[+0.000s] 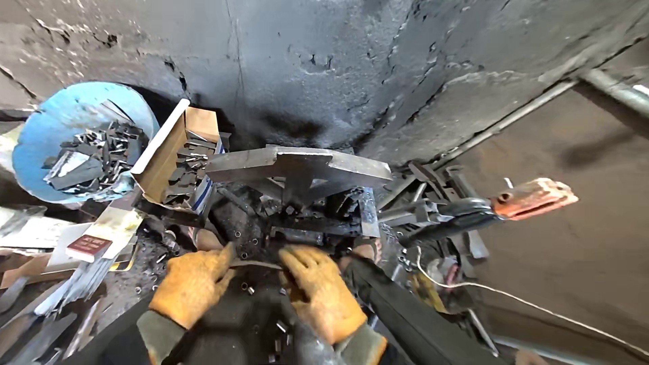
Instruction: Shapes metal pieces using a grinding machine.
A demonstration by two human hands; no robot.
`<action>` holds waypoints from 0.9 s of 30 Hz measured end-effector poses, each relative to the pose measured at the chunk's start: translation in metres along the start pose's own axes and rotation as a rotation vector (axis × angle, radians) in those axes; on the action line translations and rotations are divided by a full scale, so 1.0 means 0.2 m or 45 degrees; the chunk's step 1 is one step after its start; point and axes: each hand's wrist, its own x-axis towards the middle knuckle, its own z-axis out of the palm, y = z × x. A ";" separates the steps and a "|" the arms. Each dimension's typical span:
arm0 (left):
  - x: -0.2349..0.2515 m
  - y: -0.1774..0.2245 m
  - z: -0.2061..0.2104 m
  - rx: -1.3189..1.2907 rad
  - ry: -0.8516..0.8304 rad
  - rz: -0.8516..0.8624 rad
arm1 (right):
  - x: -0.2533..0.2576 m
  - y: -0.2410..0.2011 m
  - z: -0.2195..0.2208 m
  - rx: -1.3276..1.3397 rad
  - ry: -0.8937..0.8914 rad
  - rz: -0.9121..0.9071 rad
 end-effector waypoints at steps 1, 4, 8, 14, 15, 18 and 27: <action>0.01 -0.05 0.07 -0.013 0.143 0.014 | 0.03 0.04 0.03 -0.134 0.127 0.012; 0.05 -0.19 0.19 -0.092 0.383 0.016 | 0.08 0.18 0.10 -0.400 0.256 0.111; 0.14 -0.25 0.23 -0.102 0.385 0.027 | 0.12 0.23 0.18 -0.522 0.337 0.107; 0.22 -0.30 0.30 -0.122 0.429 0.091 | 0.15 0.25 0.25 -0.605 0.336 0.137; 0.22 -0.31 0.30 -0.137 0.437 0.095 | 0.15 0.25 0.25 -0.603 0.329 0.135; 0.23 -0.32 0.32 -0.180 0.418 0.085 | 0.15 0.24 0.26 -0.588 0.332 0.131; 0.23 -0.34 0.33 -0.230 0.412 0.078 | 0.16 0.22 0.26 -0.575 0.331 0.182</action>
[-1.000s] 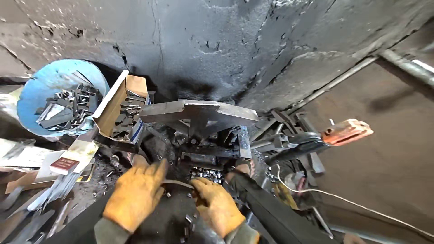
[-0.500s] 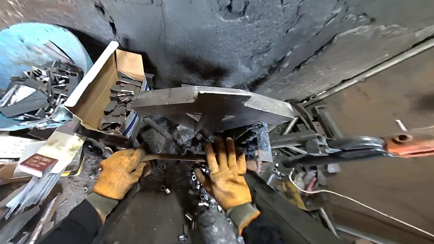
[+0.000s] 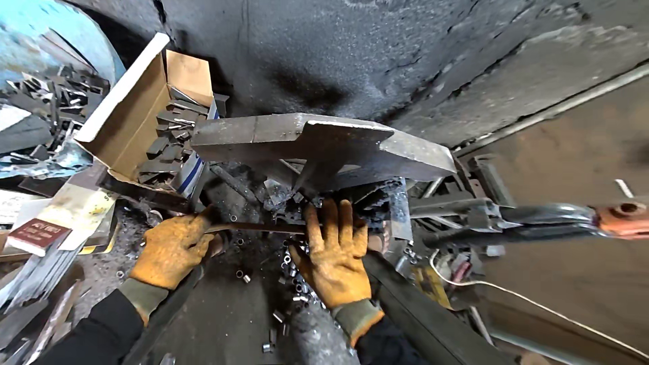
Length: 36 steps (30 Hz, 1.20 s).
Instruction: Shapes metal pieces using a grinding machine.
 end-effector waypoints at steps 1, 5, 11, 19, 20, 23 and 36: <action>0.00 0.00 0.00 -0.002 0.003 0.003 | 0.00 0.00 0.00 0.002 -0.003 0.002; 0.01 -0.01 -0.01 -0.004 -0.023 0.003 | 0.01 -0.01 0.01 0.015 -0.017 0.028; 0.05 -0.02 -0.05 0.004 -0.227 -0.130 | 0.02 -0.05 0.00 -0.066 -0.081 0.075; 0.12 0.01 -0.10 0.030 -0.432 -0.241 | 0.04 -0.06 0.00 -0.108 -0.127 0.088; 0.10 0.02 -0.09 0.015 -0.405 -0.250 | 0.04 -0.07 -0.01 -0.109 -0.148 0.100; 0.03 0.10 -0.08 -0.029 -0.355 -0.412 | 0.07 -0.09 -0.04 -0.096 -0.211 0.137; -0.22 0.47 0.00 -0.059 -0.234 -0.924 | 0.10 -0.09 -0.04 -0.140 -0.297 0.126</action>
